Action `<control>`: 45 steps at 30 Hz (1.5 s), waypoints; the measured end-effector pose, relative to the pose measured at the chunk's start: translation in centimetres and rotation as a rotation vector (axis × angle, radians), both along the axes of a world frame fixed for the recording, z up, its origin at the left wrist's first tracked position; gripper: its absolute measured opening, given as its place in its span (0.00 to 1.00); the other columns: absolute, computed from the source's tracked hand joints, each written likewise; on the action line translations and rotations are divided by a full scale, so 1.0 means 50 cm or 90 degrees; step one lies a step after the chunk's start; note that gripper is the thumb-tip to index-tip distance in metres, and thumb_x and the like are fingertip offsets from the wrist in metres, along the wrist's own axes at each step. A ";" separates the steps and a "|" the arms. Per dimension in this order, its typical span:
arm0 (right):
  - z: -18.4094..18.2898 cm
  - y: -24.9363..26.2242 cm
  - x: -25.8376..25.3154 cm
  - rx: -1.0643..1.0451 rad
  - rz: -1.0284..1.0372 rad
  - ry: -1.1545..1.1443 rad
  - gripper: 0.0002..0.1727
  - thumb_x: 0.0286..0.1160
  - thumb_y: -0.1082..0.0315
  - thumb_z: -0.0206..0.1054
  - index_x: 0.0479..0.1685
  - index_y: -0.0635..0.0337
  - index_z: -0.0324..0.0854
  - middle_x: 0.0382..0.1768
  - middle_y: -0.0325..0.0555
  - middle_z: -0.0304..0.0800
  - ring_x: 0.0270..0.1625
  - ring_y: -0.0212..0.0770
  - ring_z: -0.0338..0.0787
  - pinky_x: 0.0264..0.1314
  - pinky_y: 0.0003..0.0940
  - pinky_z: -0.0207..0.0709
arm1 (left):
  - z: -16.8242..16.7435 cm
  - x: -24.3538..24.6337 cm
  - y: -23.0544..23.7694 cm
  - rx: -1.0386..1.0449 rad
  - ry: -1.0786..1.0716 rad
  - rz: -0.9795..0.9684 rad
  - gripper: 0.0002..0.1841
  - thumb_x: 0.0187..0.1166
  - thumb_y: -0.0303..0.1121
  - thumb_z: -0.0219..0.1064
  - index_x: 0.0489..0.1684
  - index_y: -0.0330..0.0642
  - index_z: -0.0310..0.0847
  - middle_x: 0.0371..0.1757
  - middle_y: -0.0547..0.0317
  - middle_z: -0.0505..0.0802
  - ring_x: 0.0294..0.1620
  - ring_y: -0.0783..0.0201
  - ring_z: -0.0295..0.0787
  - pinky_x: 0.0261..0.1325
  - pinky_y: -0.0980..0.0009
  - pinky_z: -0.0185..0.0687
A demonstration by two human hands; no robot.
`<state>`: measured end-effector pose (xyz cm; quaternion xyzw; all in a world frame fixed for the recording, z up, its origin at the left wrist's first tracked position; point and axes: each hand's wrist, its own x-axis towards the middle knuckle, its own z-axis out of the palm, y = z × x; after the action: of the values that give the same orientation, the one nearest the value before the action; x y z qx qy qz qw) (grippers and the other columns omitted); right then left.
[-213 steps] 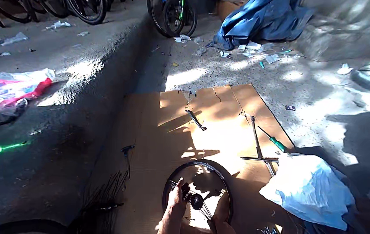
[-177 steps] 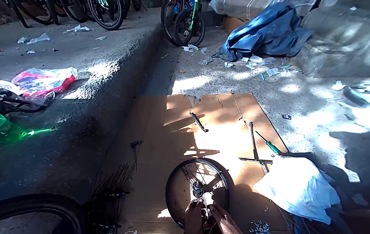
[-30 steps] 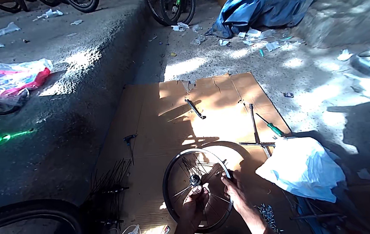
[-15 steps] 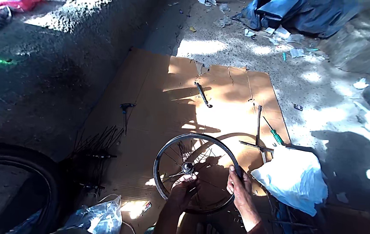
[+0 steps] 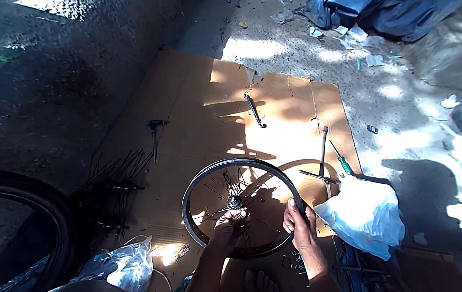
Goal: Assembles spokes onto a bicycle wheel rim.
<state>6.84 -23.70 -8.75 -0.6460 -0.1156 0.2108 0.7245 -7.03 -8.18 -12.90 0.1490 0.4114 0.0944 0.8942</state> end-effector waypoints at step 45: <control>-0.077 0.020 -0.027 0.031 -0.013 0.107 0.20 0.88 0.59 0.57 0.22 0.53 0.73 0.16 0.33 0.65 0.19 0.28 0.67 0.27 0.22 0.63 | 0.000 0.013 -0.003 -0.013 0.003 0.026 0.05 0.80 0.18 0.66 0.47 0.28 0.79 0.41 0.39 0.94 0.40 0.49 0.96 0.53 0.55 0.94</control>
<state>5.49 -22.71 -12.58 -0.6097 -0.0530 0.2538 0.7490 -6.36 -8.35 -12.89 0.1320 0.4172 0.1082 0.8927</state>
